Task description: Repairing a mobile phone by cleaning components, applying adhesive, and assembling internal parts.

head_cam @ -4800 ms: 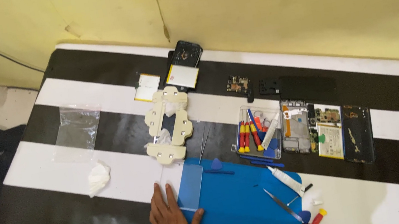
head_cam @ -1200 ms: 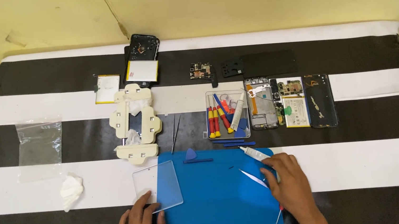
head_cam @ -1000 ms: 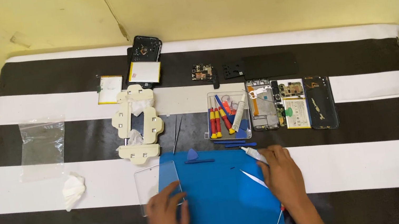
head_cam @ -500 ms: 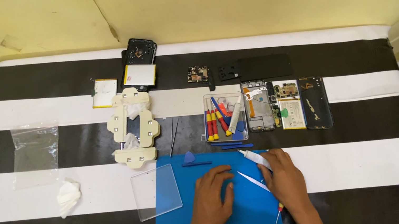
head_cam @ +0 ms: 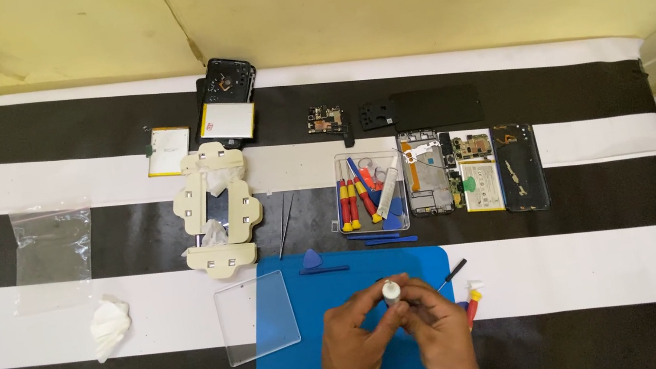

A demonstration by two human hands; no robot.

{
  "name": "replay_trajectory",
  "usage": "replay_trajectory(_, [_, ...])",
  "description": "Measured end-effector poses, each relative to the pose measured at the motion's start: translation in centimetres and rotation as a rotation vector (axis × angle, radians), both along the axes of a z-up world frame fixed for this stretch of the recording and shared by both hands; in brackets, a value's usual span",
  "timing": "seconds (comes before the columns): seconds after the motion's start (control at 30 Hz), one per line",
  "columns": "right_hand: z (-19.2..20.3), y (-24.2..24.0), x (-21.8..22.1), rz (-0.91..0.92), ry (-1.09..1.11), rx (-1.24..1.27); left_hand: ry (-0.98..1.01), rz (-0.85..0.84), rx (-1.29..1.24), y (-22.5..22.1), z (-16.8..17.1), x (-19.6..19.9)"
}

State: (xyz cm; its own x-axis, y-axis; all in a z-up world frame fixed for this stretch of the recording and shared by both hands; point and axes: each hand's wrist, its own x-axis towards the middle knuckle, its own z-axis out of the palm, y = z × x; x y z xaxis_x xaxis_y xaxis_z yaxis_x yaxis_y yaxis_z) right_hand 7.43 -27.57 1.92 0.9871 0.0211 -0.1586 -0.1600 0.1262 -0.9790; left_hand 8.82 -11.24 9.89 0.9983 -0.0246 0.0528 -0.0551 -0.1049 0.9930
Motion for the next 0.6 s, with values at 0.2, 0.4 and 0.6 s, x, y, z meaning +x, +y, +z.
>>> replay_trajectory(0.2, [-0.4,2.3,-0.7,-0.007,-0.062,0.024,-0.067,0.107,0.050,1.3,-2.0,-0.8])
replay_trajectory(0.4, [2.7,3.2,0.2,0.169,-0.111,-0.088,0.028,0.136,0.120,2.7,-2.3,-1.2])
replay_trajectory(0.6, [4.9,-2.0,1.8,0.112,-0.030,-0.544,0.016,0.120,0.198,4.3,-0.5,-1.2])
